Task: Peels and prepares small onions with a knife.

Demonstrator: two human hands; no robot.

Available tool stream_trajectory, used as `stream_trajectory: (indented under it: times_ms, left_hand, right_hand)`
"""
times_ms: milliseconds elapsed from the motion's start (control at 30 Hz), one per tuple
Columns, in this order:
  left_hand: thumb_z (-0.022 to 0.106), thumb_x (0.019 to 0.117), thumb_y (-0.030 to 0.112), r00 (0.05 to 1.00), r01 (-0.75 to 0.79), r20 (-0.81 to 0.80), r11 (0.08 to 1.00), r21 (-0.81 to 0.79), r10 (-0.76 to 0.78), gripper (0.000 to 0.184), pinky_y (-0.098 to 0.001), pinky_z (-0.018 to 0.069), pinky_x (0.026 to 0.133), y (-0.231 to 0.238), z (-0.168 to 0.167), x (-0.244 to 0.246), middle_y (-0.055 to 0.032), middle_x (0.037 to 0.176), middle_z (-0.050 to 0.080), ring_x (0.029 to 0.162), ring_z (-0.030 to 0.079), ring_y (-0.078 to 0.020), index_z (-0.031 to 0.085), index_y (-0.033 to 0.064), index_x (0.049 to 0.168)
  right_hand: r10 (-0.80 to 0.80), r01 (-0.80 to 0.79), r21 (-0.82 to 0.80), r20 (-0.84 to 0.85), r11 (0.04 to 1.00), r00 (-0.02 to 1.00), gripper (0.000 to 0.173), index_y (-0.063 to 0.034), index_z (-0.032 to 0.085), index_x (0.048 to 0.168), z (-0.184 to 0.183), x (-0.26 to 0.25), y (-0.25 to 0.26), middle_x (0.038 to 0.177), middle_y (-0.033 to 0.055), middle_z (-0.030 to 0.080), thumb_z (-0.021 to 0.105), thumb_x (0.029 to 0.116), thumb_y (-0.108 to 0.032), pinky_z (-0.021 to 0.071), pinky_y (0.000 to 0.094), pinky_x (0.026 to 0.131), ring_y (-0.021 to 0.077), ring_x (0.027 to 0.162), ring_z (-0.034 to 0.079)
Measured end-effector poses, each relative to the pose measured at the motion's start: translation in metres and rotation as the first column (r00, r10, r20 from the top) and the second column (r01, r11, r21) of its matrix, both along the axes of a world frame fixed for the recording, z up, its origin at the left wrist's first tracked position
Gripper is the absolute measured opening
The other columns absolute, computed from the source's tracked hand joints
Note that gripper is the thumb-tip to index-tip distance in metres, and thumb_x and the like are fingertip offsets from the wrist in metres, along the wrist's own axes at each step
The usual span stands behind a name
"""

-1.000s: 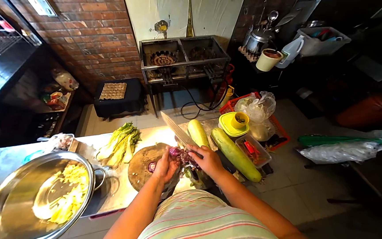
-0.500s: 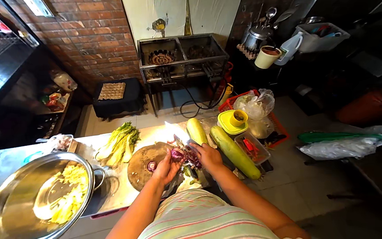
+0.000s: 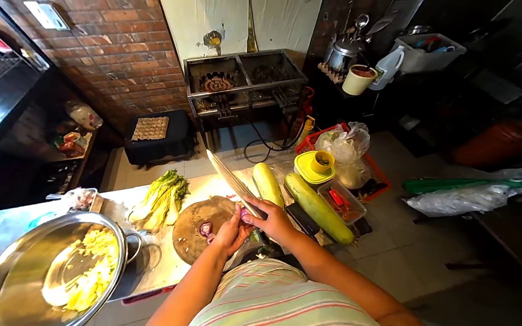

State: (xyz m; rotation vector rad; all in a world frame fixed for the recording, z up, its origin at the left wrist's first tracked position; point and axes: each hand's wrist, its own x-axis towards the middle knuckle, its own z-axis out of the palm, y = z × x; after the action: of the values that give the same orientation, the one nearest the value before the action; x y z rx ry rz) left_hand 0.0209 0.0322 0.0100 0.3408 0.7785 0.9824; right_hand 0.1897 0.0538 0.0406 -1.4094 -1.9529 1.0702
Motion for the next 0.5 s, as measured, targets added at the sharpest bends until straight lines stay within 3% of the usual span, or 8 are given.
stream_trajectory:
  times_ms: [200, 267, 400, 500]
  left_hand:
    - [0.019, 0.1137, 0.037, 0.999, 0.006, 0.038, 0.998, 0.066, -0.008, 0.052, -0.0356, 0.0577, 0.096, -0.0013, 0.0016, -0.0015, -0.0158, 0.116, 0.069, 0.105, 0.07, -0.0222, 0.047, -0.0015, 0.135]
    - [0.018, 0.1138, 0.036, 0.999, -0.007, 0.039, 0.999, 0.052, 0.005, 0.052, -0.0353, 0.058, 0.095, -0.0023, 0.0027, -0.0006, -0.0154, 0.113, 0.069, 0.104, 0.071, -0.022, 0.048, -0.0015, 0.133]
    - [0.023, 0.1138, 0.036, 1.0, -0.011, -0.011, 0.999, 0.033, 0.011, 0.051, -0.0366, 0.0582, 0.096, -0.001, 0.0032, -0.0008, -0.017, 0.118, 0.068, 0.106, 0.07, -0.0231, 0.045, -0.0039, 0.138]
    - [0.029, 0.1138, 0.033, 0.997, -0.046, -0.065, 0.998, -0.043, 0.043, 0.048, -0.0366, 0.0595, 0.092, 0.0008, 0.0066, 0.0009, -0.0175, 0.115, 0.068, 0.102, 0.071, -0.0233, 0.047, -0.0045, 0.137]
  right_hand:
    - [0.039, -0.037, 0.031, -0.088, 0.999, 0.995, 0.049, -0.0248, 0.063, 0.143, -0.0045, -0.0004, -0.0044, 0.136, 0.006, 0.067, 0.065, 0.0982, -0.046, 0.0477, 0.0397, 0.109, 0.018, 0.125, 0.062]
    - [0.055, -0.051, 0.047, -0.081, 0.998, 0.995, 0.045, -0.0255, 0.065, 0.141, -0.0036, -0.001, -0.0061, 0.134, 0.0051, 0.068, 0.062, 0.1001, -0.045, 0.048, 0.0403, 0.108, 0.0175, 0.124, 0.063]
    - [0.024, -0.024, 0.109, 0.001, 0.994, 1.0, 0.041, -0.0305, 0.066, 0.139, -0.004, 0.003, -0.0051, 0.121, 0.0073, 0.072, 0.059, 0.1015, -0.046, 0.0533, 0.0414, 0.097, 0.0195, 0.11, 0.067]
    - [-0.007, -0.021, 0.259, 0.108, 0.966, 0.994, 0.038, -0.0321, 0.069, 0.136, -0.0064, 0.006, -0.0063, 0.101, 0.0092, 0.071, 0.058, 0.1017, -0.043, 0.0562, 0.0398, 0.081, 0.0207, 0.089, 0.067]
